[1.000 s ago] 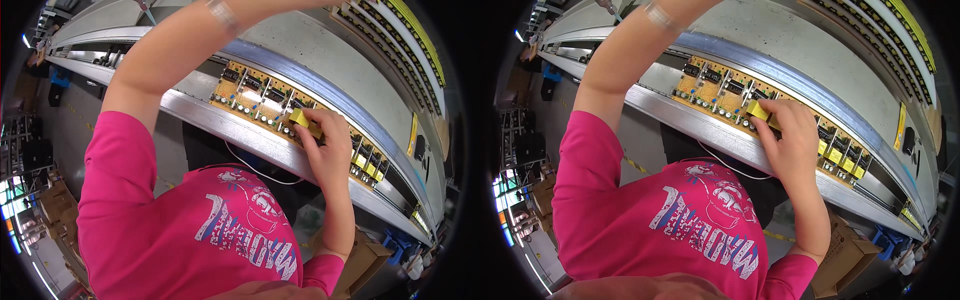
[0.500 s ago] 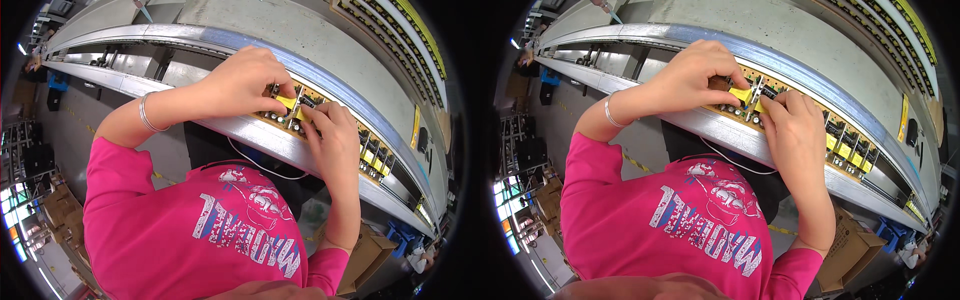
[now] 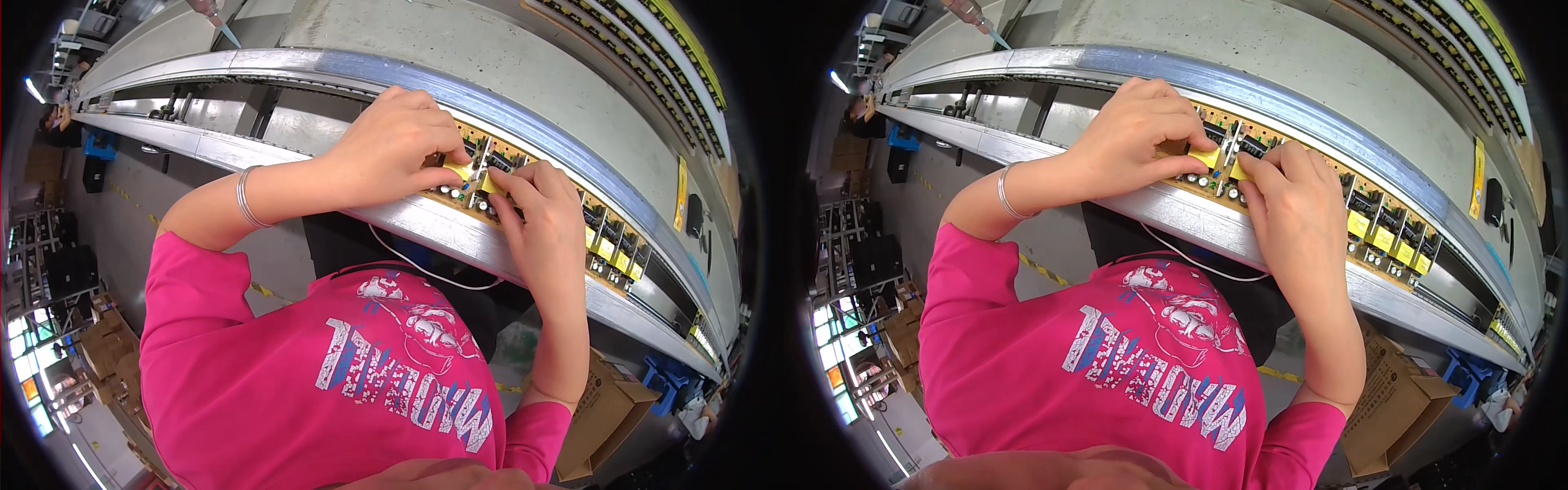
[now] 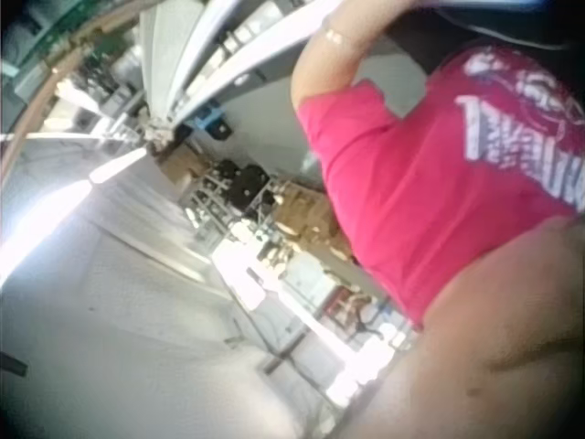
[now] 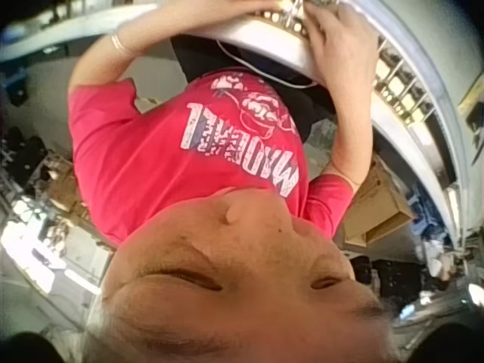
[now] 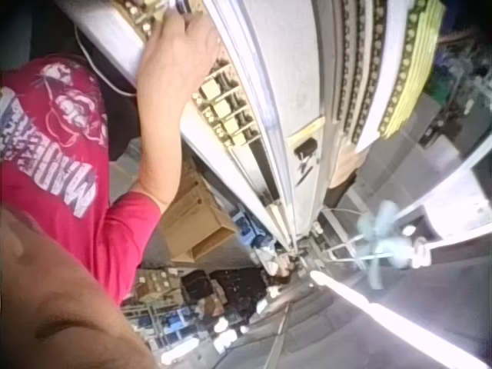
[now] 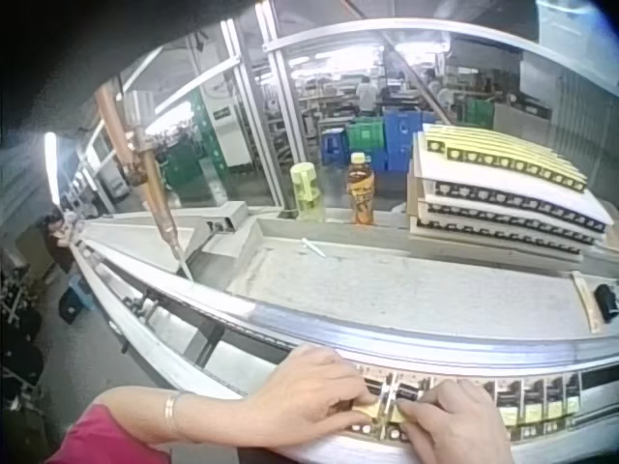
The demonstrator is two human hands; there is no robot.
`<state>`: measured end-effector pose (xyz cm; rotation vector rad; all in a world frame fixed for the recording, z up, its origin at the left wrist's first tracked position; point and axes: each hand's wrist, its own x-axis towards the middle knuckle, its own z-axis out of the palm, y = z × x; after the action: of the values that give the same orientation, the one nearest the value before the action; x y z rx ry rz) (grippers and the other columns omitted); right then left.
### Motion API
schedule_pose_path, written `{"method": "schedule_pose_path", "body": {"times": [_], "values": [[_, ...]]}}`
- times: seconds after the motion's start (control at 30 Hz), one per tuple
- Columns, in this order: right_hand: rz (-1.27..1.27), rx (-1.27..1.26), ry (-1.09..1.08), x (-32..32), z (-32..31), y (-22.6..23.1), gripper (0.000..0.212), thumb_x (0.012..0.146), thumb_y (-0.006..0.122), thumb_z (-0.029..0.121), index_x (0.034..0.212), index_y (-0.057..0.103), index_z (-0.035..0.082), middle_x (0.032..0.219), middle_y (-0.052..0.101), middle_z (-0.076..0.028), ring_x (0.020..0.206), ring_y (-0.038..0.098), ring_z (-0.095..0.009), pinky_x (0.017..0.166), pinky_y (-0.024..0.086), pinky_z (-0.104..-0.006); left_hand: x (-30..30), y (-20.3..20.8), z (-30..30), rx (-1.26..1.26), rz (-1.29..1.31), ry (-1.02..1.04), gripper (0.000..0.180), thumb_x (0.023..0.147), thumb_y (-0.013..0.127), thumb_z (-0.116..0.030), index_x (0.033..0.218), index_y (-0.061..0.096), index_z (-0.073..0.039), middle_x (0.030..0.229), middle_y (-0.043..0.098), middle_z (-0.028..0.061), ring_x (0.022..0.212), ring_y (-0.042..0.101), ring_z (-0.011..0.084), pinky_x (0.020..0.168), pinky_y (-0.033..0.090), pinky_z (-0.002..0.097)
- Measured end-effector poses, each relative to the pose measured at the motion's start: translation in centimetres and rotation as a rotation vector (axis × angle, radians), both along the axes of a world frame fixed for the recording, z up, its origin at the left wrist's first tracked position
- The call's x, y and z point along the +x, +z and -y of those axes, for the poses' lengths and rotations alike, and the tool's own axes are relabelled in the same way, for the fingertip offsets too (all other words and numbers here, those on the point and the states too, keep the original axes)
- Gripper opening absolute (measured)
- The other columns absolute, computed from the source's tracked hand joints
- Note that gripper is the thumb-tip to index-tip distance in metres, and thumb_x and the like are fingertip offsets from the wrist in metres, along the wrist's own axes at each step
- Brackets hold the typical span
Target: Manually attaching yellow components to an electronic board and securing them using an electric screwdriver on a conveyor belt line.
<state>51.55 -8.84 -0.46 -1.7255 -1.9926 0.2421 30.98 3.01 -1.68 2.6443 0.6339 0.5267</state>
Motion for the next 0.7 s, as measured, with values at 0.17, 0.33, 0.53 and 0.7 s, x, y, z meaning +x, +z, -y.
{"method": "schedule_pose_path", "body": {"times": [0.17,0.33,0.53,0.7], "values": [[-0.006,0.001,-0.004,0.2,-0.2,0.2,0.022,0.082,0.072,0.006,0.104,0.075,0.002,0.093,0.061,-0.006,0.085,0.057,-0.023,0.080,0.047,-0.0341,0.2,0.6,-0.4,-0.007,-0.063,-0.021,0.014,0.081,0.079,-0.022,0.089,0.071,-0.015,0.099,0.066,-0.0040,0.098,0.055,0.0173,0.093,0.037,0.0332],[-0.045,-0.052,0.020,1.1,0.1,0.8,0.026,0.082,0.073,0.007,0.108,0.074,0.003,0.099,0.064,-0.006,0.091,0.059,-0.024,0.081,0.047,-0.0345,0.9,1.2,-0.9,0.106,-0.050,-0.108,0.011,0.083,0.077,-0.021,0.091,0.072,-0.015,0.105,0.064,-0.0026,0.097,0.055,0.0180,0.092,0.038,0.0340],[-0.078,0.185,-0.002,7.5,-1.1,4.5,0.042,0.084,0.076,0.016,0.124,0.069,0.010,0.114,0.067,-0.007,0.104,0.061,-0.025,0.091,0.048,-0.0353,1.9,3.0,-2.0,0.133,-0.104,-0.193,0.009,0.087,0.074,-0.021,0.093,0.073,-0.014,0.109,0.062,-0.0023,0.091,0.055,0.0197,0.085,0.042,0.0332],[0.123,0.605,-0.490,23.8,-8.3,7.6,0.047,0.100,0.063,0.031,0.142,0.059,0.010,0.131,0.062,-0.018,0.122,0.057,-0.029,0.098,0.048,-0.0388,8.5,7.5,-6.4,0.365,0.344,-0.087,0.015,0.091,0.071,-0.028,0.095,0.077,-0.014,0.105,0.065,0.0011,0.087,0.060,0.0201,0.078,0.049,0.0335]]}}
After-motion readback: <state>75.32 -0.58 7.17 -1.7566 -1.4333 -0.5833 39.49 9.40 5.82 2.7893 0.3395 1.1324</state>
